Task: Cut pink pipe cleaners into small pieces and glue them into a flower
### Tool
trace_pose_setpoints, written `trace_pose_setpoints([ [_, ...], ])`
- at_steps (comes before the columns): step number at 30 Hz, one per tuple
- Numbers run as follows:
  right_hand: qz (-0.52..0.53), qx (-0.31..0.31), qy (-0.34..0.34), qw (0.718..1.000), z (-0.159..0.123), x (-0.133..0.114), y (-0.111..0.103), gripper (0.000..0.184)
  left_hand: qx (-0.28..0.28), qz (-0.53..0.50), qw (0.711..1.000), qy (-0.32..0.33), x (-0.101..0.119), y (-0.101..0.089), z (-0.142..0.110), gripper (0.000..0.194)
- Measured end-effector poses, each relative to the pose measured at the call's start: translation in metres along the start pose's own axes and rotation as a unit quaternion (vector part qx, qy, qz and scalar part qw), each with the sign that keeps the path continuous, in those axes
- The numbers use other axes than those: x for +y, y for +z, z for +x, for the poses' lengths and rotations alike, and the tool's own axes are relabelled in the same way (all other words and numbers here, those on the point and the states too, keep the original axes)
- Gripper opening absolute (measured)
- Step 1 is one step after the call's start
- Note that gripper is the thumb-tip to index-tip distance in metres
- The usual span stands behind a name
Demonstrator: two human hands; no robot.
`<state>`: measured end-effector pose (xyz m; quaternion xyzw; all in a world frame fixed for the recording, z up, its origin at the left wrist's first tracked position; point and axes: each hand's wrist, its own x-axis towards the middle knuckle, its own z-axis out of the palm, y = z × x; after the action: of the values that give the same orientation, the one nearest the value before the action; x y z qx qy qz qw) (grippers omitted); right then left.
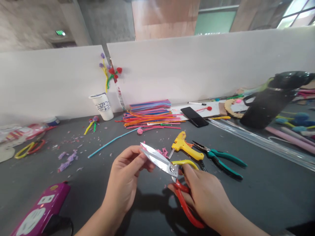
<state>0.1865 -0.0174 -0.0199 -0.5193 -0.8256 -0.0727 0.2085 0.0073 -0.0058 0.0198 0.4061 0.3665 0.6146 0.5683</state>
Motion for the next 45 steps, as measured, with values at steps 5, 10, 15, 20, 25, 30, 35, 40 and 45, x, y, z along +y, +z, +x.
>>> trace_pose_setpoints([
  [5, -0.005, 0.014, -0.005, 1.000, -0.001, -0.001, 0.000, 0.040, 0.007, -0.003, 1.000, 0.000, 0.000, -0.001, 0.000, 0.005],
  [10, -0.001, 0.011, -0.002, 1.000, -0.002, 0.000, 0.001, 0.038, 0.001, -0.008, 1.000, -0.003, 0.000, -0.001, 0.000, 0.005],
  [15, 0.017, -0.003, 0.011, 1.000, -0.003, -0.001, 0.001, 0.037, 0.001, -0.003, 1.000, -0.002, 0.001, -0.001, 0.001, 0.004],
  [20, 0.023, -0.001, 0.007, 1.000, -0.004, 0.000, 0.002, 0.032, 0.003, 0.017, 1.000, 0.007, 0.002, -0.002, 0.002, 0.003],
  [25, 0.039, 0.009, 0.011, 0.999, -0.003, 0.003, 0.000, 0.030, 0.006, 0.036, 0.999, 0.019, 0.002, -0.004, 0.007, 0.003],
  [30, 0.302, -0.058, 0.143, 0.941, 0.006, 0.000, -0.005, 0.028, -0.086, 0.036, 0.992, -0.088, -0.003, -0.001, 0.007, 0.007],
  [35, 0.523, -0.082, 0.219, 0.820, 0.014, -0.005, -0.011, 0.018, -0.181, 0.025, 0.957, -0.226, -0.016, 0.005, 0.000, 0.009],
  [40, 0.606, -0.124, 0.227, 0.753, 0.015, -0.004, -0.010, 0.018, -0.214, 0.048, 0.937, -0.273, -0.020, 0.007, -0.004, 0.011],
  [45, 0.586, -0.158, 0.225, 0.762, 0.018, -0.004, -0.015, 0.007, -0.215, 0.085, 0.932, -0.278, -0.019, 0.008, -0.001, 0.013],
])
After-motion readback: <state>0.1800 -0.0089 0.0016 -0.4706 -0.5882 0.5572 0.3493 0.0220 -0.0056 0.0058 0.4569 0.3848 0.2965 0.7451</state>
